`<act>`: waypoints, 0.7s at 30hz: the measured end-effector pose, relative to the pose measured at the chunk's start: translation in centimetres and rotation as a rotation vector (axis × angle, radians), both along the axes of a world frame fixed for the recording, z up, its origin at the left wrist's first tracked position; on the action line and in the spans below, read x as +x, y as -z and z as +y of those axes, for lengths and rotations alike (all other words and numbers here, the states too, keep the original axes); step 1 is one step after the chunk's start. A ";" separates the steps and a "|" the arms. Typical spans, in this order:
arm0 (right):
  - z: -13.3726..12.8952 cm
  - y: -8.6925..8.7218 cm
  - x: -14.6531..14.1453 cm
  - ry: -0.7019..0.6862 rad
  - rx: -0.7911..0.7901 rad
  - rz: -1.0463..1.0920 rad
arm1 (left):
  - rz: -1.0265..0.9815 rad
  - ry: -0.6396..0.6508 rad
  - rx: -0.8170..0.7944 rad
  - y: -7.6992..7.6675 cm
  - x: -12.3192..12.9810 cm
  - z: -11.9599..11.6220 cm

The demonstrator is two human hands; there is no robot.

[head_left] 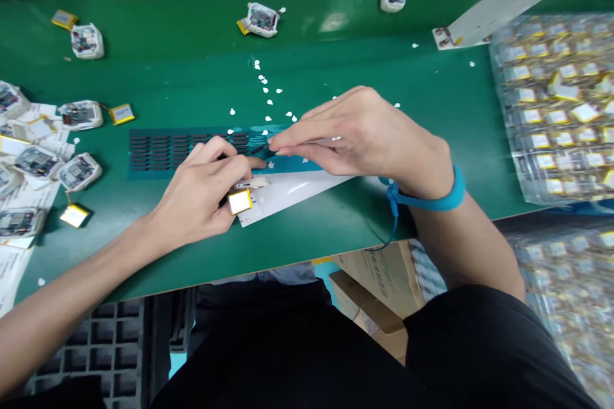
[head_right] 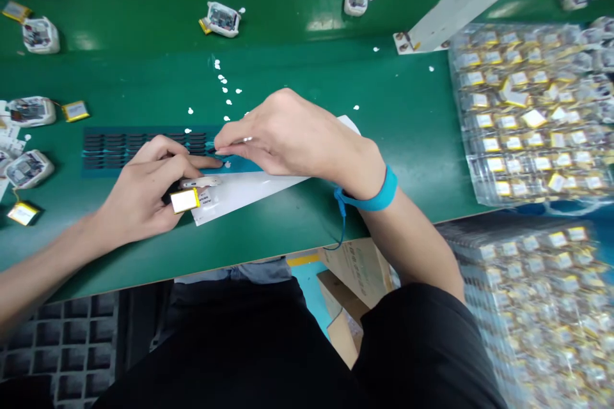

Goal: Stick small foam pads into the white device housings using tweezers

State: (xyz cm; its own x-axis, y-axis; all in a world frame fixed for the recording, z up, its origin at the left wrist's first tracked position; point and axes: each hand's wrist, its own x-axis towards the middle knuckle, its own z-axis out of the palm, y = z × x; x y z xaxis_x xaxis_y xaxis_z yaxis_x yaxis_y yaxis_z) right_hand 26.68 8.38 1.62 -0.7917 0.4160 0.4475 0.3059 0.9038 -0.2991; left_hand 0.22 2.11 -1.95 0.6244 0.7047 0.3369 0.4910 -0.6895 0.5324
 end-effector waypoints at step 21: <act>-4.8 -0.9 -2.2 -0.070 0.432 0.006 | -1.156 -0.591 -0.864 -3.1 1.7 -0.9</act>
State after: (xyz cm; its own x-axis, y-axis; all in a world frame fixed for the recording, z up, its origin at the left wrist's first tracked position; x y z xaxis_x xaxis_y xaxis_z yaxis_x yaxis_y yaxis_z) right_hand 24.45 3.61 2.54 -0.8080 0.1351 0.5734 0.2393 0.9647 0.1098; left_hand 1.87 1.22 1.16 -0.1036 0.9740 -0.2014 -0.3697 0.1503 0.9169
